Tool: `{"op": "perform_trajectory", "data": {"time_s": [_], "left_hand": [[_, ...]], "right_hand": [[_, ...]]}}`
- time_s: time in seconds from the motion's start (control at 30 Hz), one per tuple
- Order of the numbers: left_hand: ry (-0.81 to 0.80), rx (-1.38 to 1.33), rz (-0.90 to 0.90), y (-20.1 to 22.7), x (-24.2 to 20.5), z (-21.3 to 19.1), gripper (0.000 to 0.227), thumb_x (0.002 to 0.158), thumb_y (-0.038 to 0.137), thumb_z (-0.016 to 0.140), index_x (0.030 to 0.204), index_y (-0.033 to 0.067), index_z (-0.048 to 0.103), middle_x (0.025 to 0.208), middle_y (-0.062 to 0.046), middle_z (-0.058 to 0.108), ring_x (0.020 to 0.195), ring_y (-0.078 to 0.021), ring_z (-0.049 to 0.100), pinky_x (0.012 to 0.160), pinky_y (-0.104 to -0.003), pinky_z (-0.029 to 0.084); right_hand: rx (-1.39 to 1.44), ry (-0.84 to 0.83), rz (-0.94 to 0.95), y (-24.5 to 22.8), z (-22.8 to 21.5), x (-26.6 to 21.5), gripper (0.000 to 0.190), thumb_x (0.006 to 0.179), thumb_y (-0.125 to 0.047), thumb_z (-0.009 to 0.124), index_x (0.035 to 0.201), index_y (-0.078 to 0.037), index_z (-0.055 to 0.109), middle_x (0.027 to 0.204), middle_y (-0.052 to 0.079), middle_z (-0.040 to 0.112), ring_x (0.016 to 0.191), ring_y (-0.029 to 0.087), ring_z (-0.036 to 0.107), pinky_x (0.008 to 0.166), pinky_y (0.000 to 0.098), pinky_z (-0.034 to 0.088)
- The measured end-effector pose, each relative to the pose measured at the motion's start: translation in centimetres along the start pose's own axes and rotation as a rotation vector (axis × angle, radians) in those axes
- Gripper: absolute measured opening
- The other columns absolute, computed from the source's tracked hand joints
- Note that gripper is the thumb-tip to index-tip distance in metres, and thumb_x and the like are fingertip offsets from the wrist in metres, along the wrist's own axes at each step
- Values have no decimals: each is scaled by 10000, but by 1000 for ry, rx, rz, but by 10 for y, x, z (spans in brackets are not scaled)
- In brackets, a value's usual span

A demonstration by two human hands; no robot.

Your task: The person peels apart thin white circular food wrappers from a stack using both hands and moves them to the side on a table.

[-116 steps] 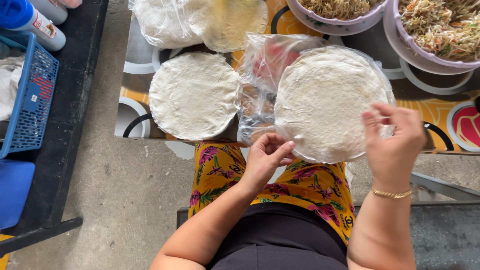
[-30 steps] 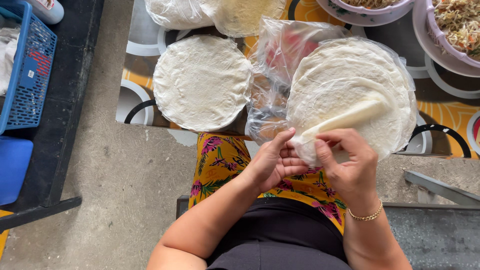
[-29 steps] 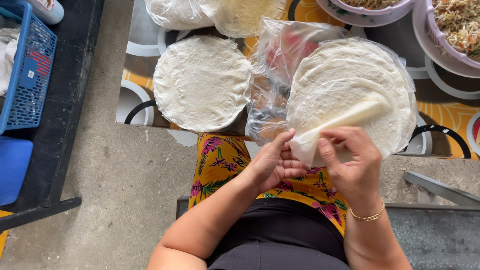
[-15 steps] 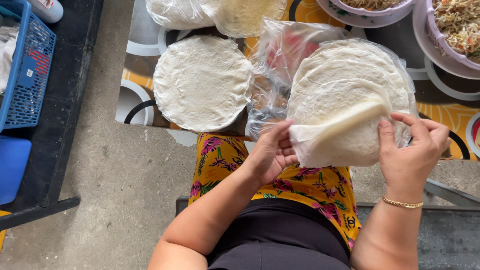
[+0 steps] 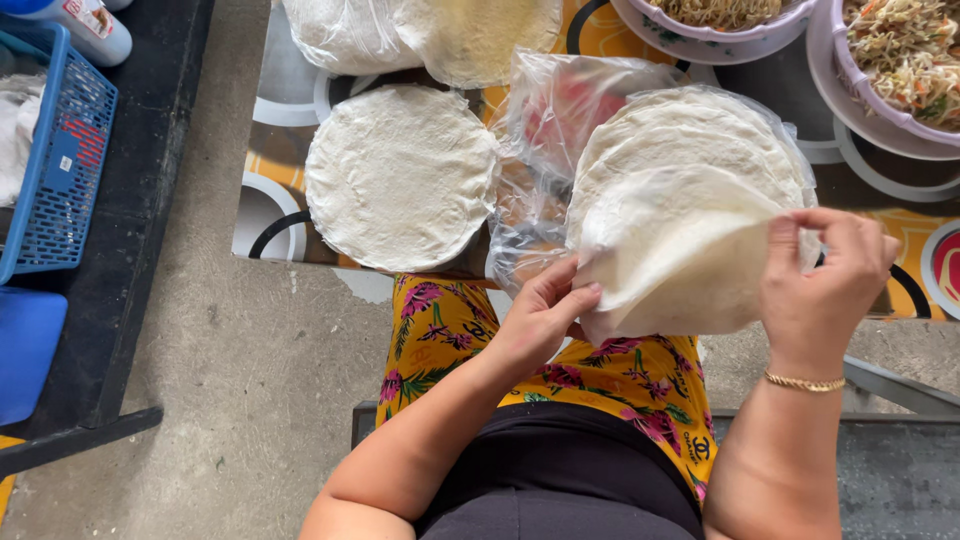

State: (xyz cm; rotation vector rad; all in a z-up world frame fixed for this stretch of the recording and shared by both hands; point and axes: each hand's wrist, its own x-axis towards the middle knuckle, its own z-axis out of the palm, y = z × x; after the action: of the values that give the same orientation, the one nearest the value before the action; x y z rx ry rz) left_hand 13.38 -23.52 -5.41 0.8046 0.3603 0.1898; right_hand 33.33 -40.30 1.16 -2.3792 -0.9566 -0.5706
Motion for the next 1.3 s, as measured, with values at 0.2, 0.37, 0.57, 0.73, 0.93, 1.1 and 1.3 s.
{"op": "perform_trajectory", "data": {"time_s": [0.2, 0.37, 0.57, 0.73, 0.93, 1.1, 1.3], "left_hand": [[-62, 42, 133, -2, -8, -4, 501, 1082, 101, 551, 1568, 86, 430, 1180, -54, 666, 986, -129, 680, 764, -330, 622], [56, 34, 73, -6, 5, 0, 560, 1035, 93, 555, 1564, 80, 371, 1190, -108, 660, 995, -174, 687, 792, -354, 621], [147, 39, 124, -14, 3, -1, 614, 974, 51, 696, 1527, -37, 446, 1172, -132, 690, 1050, -173, 677, 888, -343, 576], [140, -5, 156, -12, 0, 3, 692, 911, 3, 739, 1523, -32, 417, 1152, -138, 705, 1050, -177, 697, 928, -345, 593], [164, -67, 160, -9, -4, 9, 737, 918, -3, 725, 1562, -13, 366, 1107, -146, 733, 1020, -174, 708, 933, -336, 585], [159, -40, 180, -7, -7, 13, 716, 931, 9, 717, 1556, -8, 369, 1111, -149, 741, 1027, -170, 714, 944, -327, 585], [187, 46, 197, -9, -6, 10, 672, 933, 6, 722, 1531, -19, 417, 1107, -148, 740, 1031, -167, 709, 930, -314, 581]], "right_hand": [[656, 94, 249, -11, -28, 19, 201, 1224, -207, 622, 1131, -41, 557, 846, -28, 499, 664, 52, 404, 639, 186, 338], [302, -49, 38, 5, -19, 59, 147, 1120, -128, 738, 1215, -32, 681, 922, 35, 575, 750, 127, 521, 692, 246, 429], [306, -198, -32, -43, -16, 38, 239, 916, -120, 831, 1133, -60, 752, 1050, 131, 665, 922, 257, 605, 823, 374, 513], [452, -336, -234, -82, -20, -2, 148, 881, -110, 803, 1025, -110, 767, 989, 38, 718, 962, 208, 635, 895, 343, 498], [362, -347, -197, -102, -24, -20, 145, 816, -170, 834, 943, -132, 777, 912, -10, 733, 877, 195, 616, 824, 356, 413], [353, -330, -146, -102, -18, -23, 90, 841, -162, 825, 919, -152, 780, 886, -25, 737, 853, 179, 623, 817, 339, 407], [362, -296, -127, -93, -11, -23, 86, 844, -154, 814, 871, -130, 735, 890, -17, 723, 900, 188, 639, 851, 344, 409]]}}
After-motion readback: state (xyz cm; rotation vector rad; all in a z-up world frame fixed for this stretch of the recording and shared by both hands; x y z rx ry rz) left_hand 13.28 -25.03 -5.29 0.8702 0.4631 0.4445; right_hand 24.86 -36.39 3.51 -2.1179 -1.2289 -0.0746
